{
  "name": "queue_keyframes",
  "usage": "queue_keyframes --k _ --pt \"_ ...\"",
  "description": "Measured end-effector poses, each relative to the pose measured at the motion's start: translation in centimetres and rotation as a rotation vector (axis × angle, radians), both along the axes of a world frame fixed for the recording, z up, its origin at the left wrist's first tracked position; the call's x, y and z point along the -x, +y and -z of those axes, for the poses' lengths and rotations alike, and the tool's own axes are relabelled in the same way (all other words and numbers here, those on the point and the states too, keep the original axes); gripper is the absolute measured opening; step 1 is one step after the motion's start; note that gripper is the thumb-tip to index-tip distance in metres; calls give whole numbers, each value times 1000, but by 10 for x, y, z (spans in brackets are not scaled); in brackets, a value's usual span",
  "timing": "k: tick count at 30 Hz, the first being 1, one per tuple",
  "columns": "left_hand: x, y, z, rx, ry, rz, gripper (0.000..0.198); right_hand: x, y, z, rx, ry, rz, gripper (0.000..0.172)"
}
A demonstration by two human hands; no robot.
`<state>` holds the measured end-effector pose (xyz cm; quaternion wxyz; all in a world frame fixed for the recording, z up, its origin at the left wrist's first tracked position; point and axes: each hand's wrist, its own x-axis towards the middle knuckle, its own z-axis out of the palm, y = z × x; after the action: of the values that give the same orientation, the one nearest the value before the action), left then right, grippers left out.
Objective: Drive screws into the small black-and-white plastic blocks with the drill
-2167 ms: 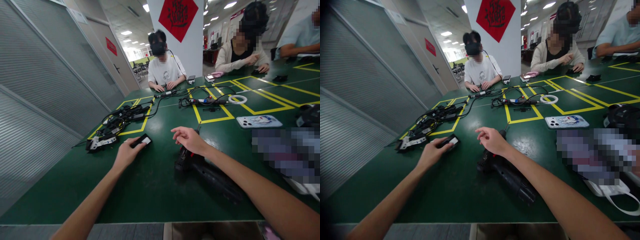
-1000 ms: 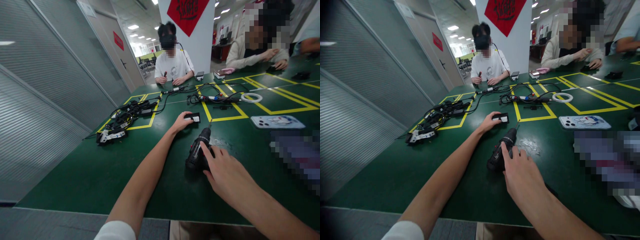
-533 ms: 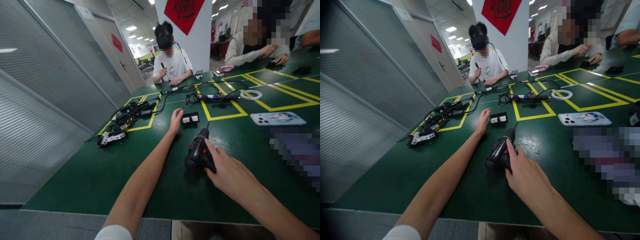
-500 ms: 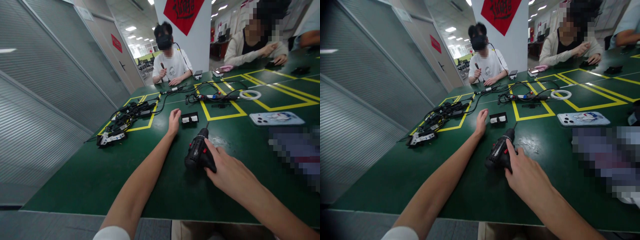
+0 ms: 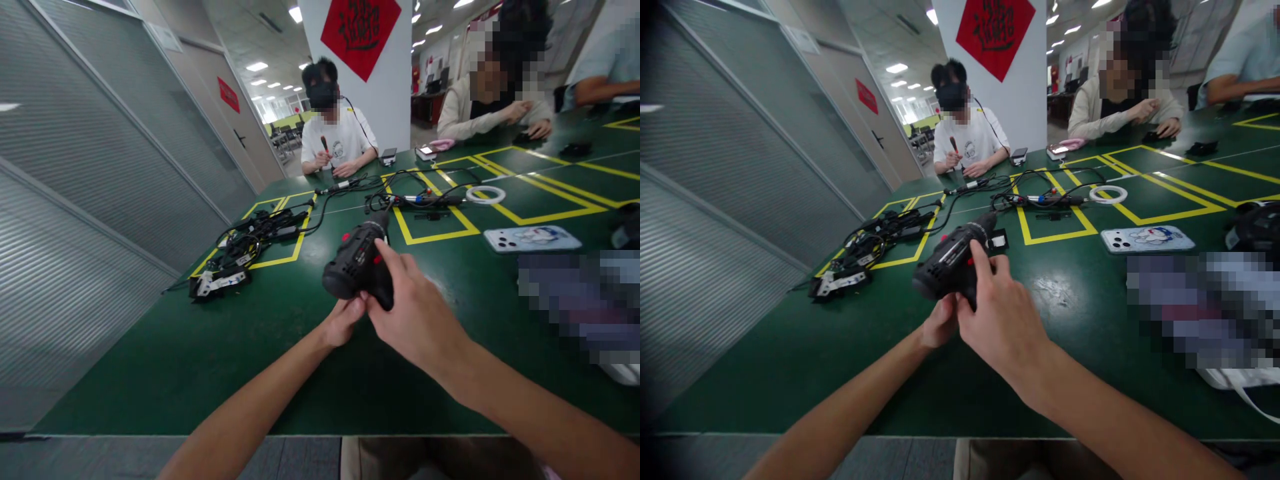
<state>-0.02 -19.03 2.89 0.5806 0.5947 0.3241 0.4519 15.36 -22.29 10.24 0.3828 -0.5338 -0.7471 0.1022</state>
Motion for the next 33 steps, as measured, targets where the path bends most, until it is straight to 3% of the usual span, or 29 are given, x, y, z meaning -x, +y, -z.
queue_keyframes --k 4,7,10,14,17,21,28,33 --pt "-4 -5 -20 179 -288 -131 46 25 1 3 -37 -31 -163 71" --pt "3 4 -33 197 -373 -275 30 21 23 -3 -186 19 -310 57" --pt "17 16 -42 135 -378 -282 27 7 77 -1 -325 184 -149 42" --pt "33 22 -53 30 -345 -234 25 -5 163 42 -225 233 -46 36" --pt "35 21 -57 43 -342 -211 27 -8 199 84 -161 210 -93 47" --pt "32 19 -54 139 -335 -176 31 -12 206 112 -107 233 -179 49" --pt "22 14 -48 223 -253 -57 40 -17 206 115 -31 222 -198 40" --pt "18 7 -47 261 -167 -43 37 -19 209 117 -38 199 -170 39"
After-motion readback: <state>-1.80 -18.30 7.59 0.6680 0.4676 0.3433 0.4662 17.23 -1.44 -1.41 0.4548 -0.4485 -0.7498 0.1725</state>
